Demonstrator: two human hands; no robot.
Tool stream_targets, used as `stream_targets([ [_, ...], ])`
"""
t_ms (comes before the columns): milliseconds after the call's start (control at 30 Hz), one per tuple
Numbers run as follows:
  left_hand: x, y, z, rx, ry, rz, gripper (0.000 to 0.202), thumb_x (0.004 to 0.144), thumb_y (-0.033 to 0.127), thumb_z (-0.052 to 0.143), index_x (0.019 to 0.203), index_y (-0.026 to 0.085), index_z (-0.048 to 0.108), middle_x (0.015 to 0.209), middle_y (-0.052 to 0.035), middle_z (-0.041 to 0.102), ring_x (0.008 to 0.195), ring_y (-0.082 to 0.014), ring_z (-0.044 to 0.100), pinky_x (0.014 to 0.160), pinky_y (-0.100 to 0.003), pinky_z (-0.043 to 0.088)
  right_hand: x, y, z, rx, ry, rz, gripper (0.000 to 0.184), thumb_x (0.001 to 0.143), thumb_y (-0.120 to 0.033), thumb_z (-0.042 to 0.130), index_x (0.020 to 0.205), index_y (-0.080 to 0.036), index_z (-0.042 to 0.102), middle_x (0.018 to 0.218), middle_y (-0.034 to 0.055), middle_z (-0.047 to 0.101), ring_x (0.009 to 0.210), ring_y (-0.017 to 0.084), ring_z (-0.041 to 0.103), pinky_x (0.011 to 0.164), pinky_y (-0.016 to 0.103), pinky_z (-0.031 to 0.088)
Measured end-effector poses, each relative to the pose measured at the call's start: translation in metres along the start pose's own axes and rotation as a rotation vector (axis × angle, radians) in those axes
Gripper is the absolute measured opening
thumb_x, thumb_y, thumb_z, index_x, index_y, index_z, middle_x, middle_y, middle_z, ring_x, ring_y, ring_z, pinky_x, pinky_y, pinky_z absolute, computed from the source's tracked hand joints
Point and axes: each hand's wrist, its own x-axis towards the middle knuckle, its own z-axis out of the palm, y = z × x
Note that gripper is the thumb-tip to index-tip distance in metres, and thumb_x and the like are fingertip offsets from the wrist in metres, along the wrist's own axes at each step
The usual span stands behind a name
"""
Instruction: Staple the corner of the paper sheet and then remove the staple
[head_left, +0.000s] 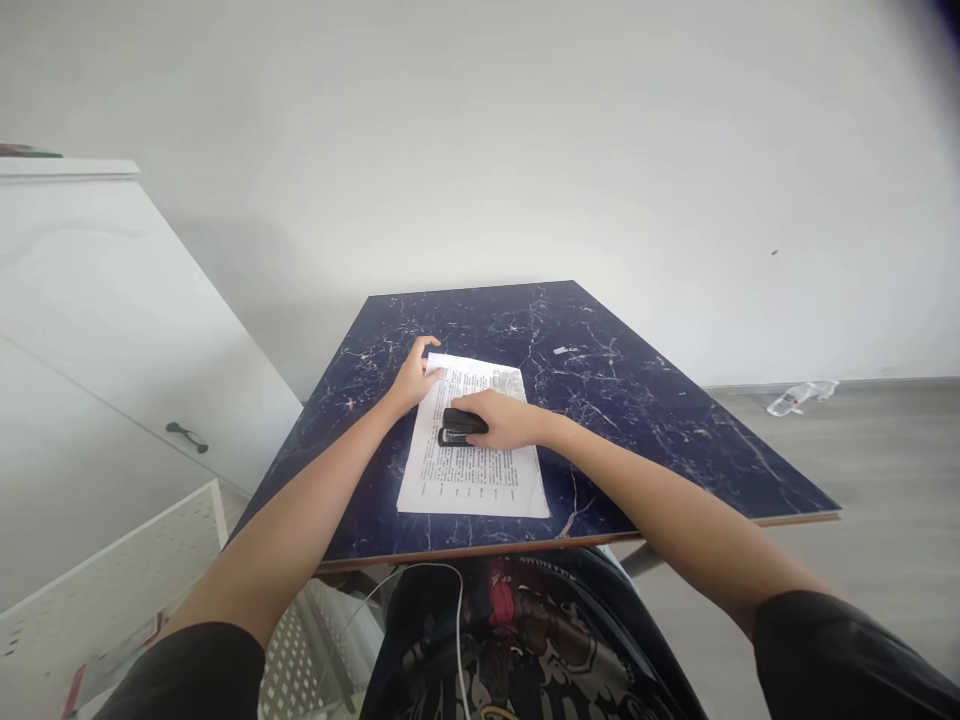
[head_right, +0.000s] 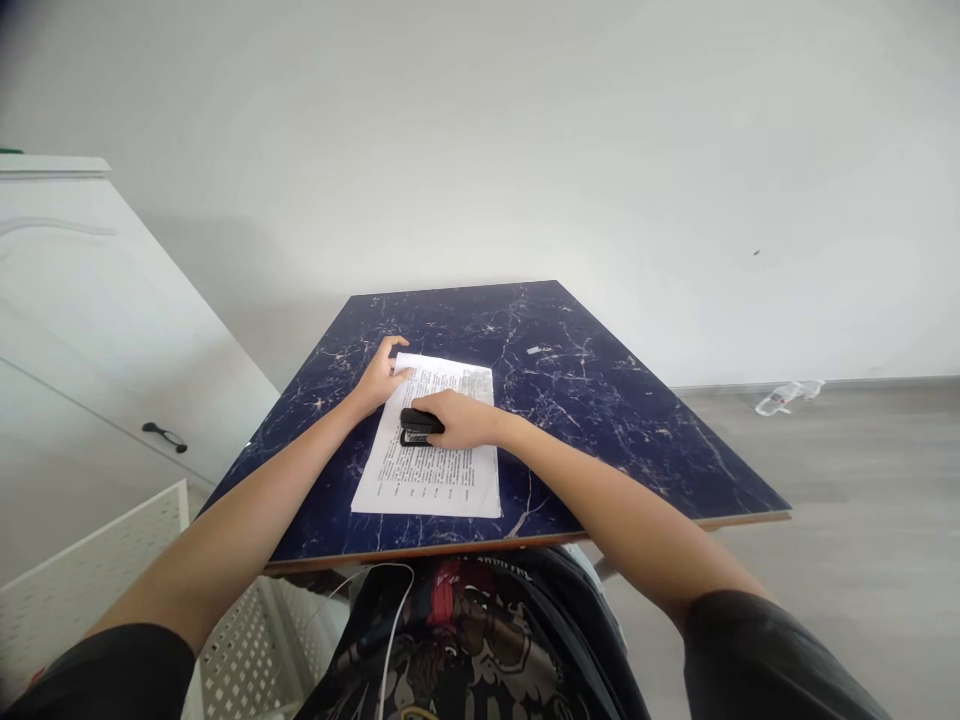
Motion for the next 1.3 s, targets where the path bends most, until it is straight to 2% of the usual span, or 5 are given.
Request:
stream_targets([
  [400,-0.001,0.026,-0.005,-0.142,0.196,0.169,0.022,0.090,0.017,0.060,0.097,0.020,0.081,0.103,-0.0055,0.080,0.100,-0.0227,0.072,0.099,-0.040,0.053,-0.084,0.079,-0.109,-0.025,0.194,0.493,0.023,0.078,-0.028,0.070,0.098,-0.020,0.061,0.094,0.0094,0.067,0.078,0.022,0.061,0.064,0.037,0.045],
  [567,-0.002,0.028,-0.003,-0.188,0.247,0.207,0.022,0.090,0.017,0.062,0.096,0.025,0.082,0.101,-0.0035,0.080,0.098,-0.0222,0.073,0.095,-0.039,0.055,-0.085,0.085,-0.106,-0.111,-0.065,0.534,0.027,0.073,-0.030,0.073,0.096,-0.023,0.062,0.092,0.0063,0.065,0.074,0.022,0.056,0.062,0.036,0.038],
  [900,0.003,0.019,-0.002,-0.217,0.321,0.208,0.022,0.088,0.013,0.064,0.093,0.026,0.082,0.097,-0.0025,0.080,0.096,-0.0206,0.073,0.094,-0.038,0.055,-0.075,0.072,-0.095,-0.045,-0.178,0.525,0.049,0.077,-0.062,0.076,0.109,-0.025,0.073,0.102,0.0088,0.072,0.090,0.030,0.064,0.074,0.041,0.046],
  [1133,0.004,0.016,-0.002,-0.182,0.339,0.189,0.023,0.087,0.011,0.065,0.092,0.025,0.081,0.097,-0.0027,0.080,0.096,-0.0203,0.073,0.097,-0.038,0.055,-0.077,0.077,-0.096,0.074,0.031,0.499,0.051,0.096,-0.069,0.049,0.111,-0.027,0.073,0.119,0.0102,0.072,0.106,0.030,0.064,0.085,0.040,0.049],
  [1300,0.006,0.015,-0.003,-0.164,0.353,0.187,0.023,0.086,0.009,0.064,0.090,0.025,0.081,0.095,-0.0024,0.080,0.095,-0.0201,0.072,0.096,-0.038,0.055,-0.056,0.087,-0.074,-0.004,0.226,0.758,0.048,0.099,-0.063,0.049,0.082,-0.021,0.066,0.097,0.0117,0.072,0.090,0.028,0.065,0.082,0.040,0.046],
])
